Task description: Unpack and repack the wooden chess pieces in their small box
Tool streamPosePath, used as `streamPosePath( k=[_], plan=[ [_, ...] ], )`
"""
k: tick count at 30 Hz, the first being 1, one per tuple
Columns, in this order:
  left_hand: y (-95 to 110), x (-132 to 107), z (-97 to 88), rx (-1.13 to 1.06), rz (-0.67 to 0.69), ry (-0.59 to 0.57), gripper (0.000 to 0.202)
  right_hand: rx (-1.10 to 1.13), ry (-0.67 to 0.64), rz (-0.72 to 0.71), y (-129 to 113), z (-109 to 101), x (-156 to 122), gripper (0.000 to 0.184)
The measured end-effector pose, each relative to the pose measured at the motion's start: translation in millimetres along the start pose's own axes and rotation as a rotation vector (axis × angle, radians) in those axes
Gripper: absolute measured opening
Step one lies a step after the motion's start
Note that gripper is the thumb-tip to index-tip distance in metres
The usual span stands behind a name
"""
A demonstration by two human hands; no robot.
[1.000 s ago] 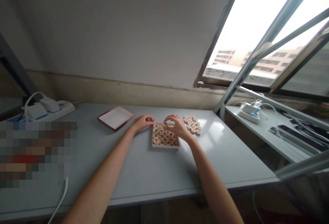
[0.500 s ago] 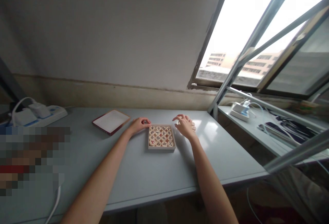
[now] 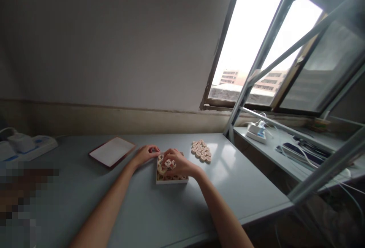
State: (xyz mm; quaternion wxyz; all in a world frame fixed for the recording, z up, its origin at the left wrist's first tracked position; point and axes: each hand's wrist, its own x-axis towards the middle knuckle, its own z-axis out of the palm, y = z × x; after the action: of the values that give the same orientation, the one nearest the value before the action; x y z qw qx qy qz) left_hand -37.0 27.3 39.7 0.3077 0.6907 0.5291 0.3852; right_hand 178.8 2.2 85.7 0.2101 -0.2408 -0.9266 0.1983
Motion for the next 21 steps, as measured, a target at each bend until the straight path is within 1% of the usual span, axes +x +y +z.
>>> streamPosePath(
  k=[2, 4, 5, 7, 9, 12, 17, 21],
  plan=[
    [-3, 1, 0.4, 0.016, -0.004, -0.006, 0.031, -0.038, 0.107, 0.083, 10, -15, -8, 0.028],
    [-6, 3, 0.9, 0.041, 0.007, -0.014, 0.033, -0.134, 0.217, 0.232, 23, -32, -20, 0.024],
    [-7, 3, 1.1, 0.054, 0.012, -0.018, 0.033, -0.199, 0.249, 0.324, 31, -38, -27, 0.022],
    [-10, 4, 1.5, 0.071, 0.017, -0.022, 0.033, -0.332, 0.250, 0.504, 46, -47, -39, 0.019],
    [-11, 5, 1.6, 0.072, 0.021, -0.022, 0.032, -0.427, 0.190, 0.630, 58, -48, -48, 0.018],
    [-11, 6, 1.4, 0.051, 0.028, -0.030, 0.031, -0.478, 0.115, 0.685, 66, -44, -51, 0.023],
    [-8, 5, 0.9, 0.054, 0.009, -0.043, 0.029, -0.511, 0.122, 0.681, 65, -38, -46, 0.030],
    [-3, 2, 0.7, 0.053, 0.000, -0.023, 0.027, -0.533, 0.136, 0.690, 67, -38, -46, 0.021]
  ],
)
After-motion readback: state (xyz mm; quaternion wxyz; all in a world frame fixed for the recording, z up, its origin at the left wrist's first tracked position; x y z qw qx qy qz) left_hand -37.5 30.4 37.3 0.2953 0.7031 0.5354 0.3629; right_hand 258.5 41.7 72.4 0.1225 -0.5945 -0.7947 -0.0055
